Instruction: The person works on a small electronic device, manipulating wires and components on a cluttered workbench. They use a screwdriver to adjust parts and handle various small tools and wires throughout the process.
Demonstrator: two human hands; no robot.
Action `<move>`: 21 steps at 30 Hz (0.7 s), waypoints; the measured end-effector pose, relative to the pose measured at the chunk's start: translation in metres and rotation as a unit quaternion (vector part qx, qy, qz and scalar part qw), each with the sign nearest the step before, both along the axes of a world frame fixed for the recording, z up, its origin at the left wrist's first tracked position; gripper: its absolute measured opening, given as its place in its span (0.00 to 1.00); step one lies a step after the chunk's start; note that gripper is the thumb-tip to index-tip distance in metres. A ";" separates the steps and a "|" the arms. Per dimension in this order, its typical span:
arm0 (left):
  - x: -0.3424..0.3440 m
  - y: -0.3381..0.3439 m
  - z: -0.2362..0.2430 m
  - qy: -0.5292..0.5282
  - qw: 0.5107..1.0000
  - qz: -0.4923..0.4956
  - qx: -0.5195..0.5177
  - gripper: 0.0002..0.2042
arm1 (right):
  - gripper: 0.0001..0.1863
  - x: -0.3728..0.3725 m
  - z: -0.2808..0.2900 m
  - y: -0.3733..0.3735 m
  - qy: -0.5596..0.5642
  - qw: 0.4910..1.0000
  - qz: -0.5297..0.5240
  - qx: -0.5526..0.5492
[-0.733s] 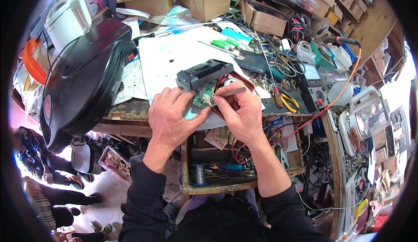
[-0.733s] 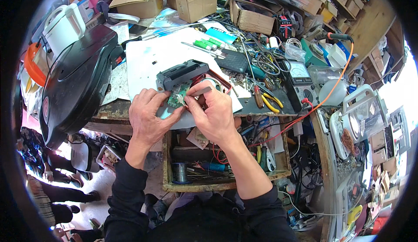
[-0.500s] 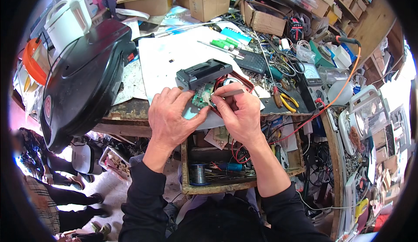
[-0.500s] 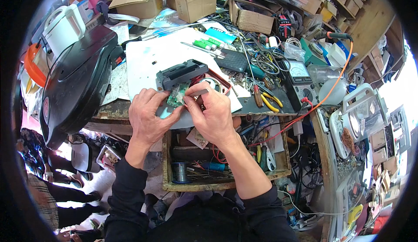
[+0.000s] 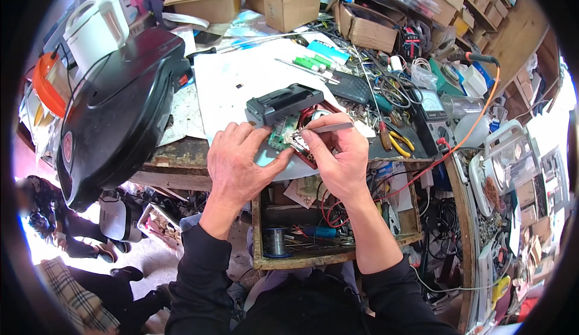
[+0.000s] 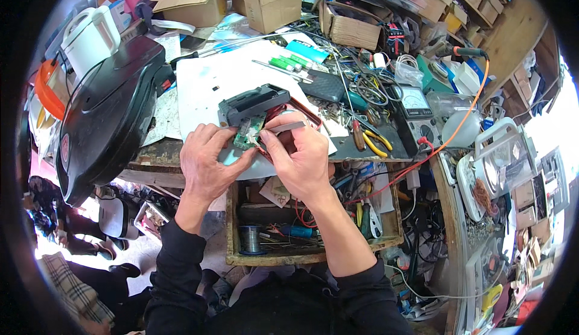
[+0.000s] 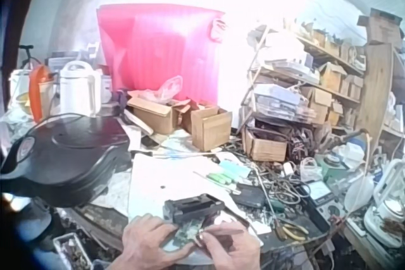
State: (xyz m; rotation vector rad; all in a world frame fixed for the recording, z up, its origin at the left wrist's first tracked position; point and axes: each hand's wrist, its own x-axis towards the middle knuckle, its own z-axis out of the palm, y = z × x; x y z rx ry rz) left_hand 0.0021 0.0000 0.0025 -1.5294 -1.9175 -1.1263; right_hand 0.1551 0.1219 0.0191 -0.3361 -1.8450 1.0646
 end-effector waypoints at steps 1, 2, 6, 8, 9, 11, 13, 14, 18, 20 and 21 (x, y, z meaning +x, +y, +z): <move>-0.001 0.000 -0.001 -0.002 1.000 0.001 0.001 0.19 | 0.06 0.000 0.000 -0.001 0.005 1.000 0.002 -0.008; -0.001 0.001 -0.004 -0.005 1.000 0.001 0.003 0.19 | 0.06 0.000 0.001 -0.002 0.010 1.000 0.004 -0.016; -0.001 0.000 -0.002 0.006 1.000 0.001 0.008 0.18 | 0.08 0.002 0.005 -0.003 -0.046 0.996 0.007 0.077; -0.001 0.000 -0.001 0.007 1.000 0.002 0.006 0.18 | 0.08 0.000 0.000 0.000 -0.030 0.993 0.006 0.117; -0.001 0.000 -0.001 0.008 1.000 0.003 0.005 0.18 | 0.09 -0.001 -0.001 0.001 -0.031 0.992 0.002 0.124; -0.001 0.000 0.000 0.007 1.000 0.002 0.009 0.18 | 0.09 0.000 -0.002 0.003 -0.035 0.989 -0.007 0.140; 0.000 0.000 -0.001 0.005 1.000 0.001 0.010 0.18 | 0.09 0.000 -0.001 0.003 -0.040 0.990 -0.011 0.136; 0.000 0.000 -0.001 0.004 1.000 0.001 0.010 0.18 | 0.09 -0.001 -0.001 0.002 -0.041 0.990 -0.012 0.134; -0.003 0.002 -0.005 0.002 1.000 -0.002 0.012 0.20 | 0.08 -0.002 -0.003 0.001 -0.031 0.991 -0.010 0.133; -0.003 0.002 -0.006 0.005 1.000 -0.004 0.017 0.20 | 0.08 -0.004 -0.006 0.001 -0.020 0.993 0.001 0.118; -0.003 0.002 -0.007 0.007 1.000 -0.005 0.020 0.20 | 0.08 -0.004 -0.005 0.000 -0.025 0.993 -0.008 0.119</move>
